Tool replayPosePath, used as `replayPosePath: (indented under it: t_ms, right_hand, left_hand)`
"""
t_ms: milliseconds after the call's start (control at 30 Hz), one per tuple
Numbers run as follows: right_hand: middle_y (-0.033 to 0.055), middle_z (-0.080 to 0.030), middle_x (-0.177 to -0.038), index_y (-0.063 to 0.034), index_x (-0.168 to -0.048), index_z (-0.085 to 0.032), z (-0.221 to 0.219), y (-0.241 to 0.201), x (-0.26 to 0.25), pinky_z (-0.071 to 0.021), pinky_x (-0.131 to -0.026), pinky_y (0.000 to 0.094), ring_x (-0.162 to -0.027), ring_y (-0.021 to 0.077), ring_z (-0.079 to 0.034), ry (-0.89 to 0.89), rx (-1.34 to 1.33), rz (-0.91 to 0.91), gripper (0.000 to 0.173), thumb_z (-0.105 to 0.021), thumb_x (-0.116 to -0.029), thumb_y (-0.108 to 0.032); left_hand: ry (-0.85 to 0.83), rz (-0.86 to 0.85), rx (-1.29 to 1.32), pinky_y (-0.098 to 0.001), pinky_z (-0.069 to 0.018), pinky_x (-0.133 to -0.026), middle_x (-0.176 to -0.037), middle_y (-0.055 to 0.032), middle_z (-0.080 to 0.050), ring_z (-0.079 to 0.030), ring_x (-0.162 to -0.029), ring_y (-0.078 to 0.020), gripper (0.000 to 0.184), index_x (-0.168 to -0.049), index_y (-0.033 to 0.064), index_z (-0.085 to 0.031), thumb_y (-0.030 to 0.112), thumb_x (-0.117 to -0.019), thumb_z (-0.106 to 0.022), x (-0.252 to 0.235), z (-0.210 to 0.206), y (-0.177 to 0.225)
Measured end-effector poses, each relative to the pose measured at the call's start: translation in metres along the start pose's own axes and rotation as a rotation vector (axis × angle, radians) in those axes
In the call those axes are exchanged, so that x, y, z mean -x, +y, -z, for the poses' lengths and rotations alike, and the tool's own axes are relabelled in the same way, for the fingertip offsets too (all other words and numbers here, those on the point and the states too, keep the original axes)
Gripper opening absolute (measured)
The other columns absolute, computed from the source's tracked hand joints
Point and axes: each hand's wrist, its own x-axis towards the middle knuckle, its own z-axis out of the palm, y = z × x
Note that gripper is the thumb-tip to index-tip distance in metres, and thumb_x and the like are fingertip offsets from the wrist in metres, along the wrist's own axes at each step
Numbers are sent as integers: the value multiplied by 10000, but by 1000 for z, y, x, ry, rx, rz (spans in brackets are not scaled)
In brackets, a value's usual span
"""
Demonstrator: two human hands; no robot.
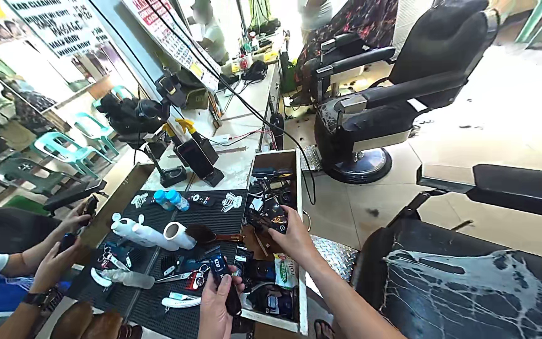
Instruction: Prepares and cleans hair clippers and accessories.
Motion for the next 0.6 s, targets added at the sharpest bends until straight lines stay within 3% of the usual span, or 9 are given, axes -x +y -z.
replayPosePath:
  t_ms: [167,433,600]
  right_hand:
    - [198,-505,-1443,-39,-1519,-390,6,0,7,-492,-1068,401,-1276,264,-567,-26,-65,-14,795,-758,-838,-221]
    - [162,-536,-1419,-57,-1500,-427,22,-2,12,-506,-1045,389,-1244,226,-586,-31,-100,24,762,-755,-836,-237]
    - [136,-628,-1286,-60,-1431,-475,29,-6,7,-547,-975,399,-1127,208,-651,-83,-62,5,688,-764,-843,-271]
  left_hand:
    - [-61,-4,-21,-332,-624,-771,-1179,-177,-677,-723,-894,-210,464,-1433,-5,-453,151,-1013,-575,-9,-14,-1]
    - [-103,2,23,-339,-624,-767,-1186,-191,-676,-724,-902,-227,455,-1440,1,-451,144,-1021,-557,-7,-16,-2]
    - [-68,17,144,-359,-631,-766,-1201,-191,-678,-731,-920,-243,462,-1462,26,-456,173,-1033,-543,0,-2,-1]
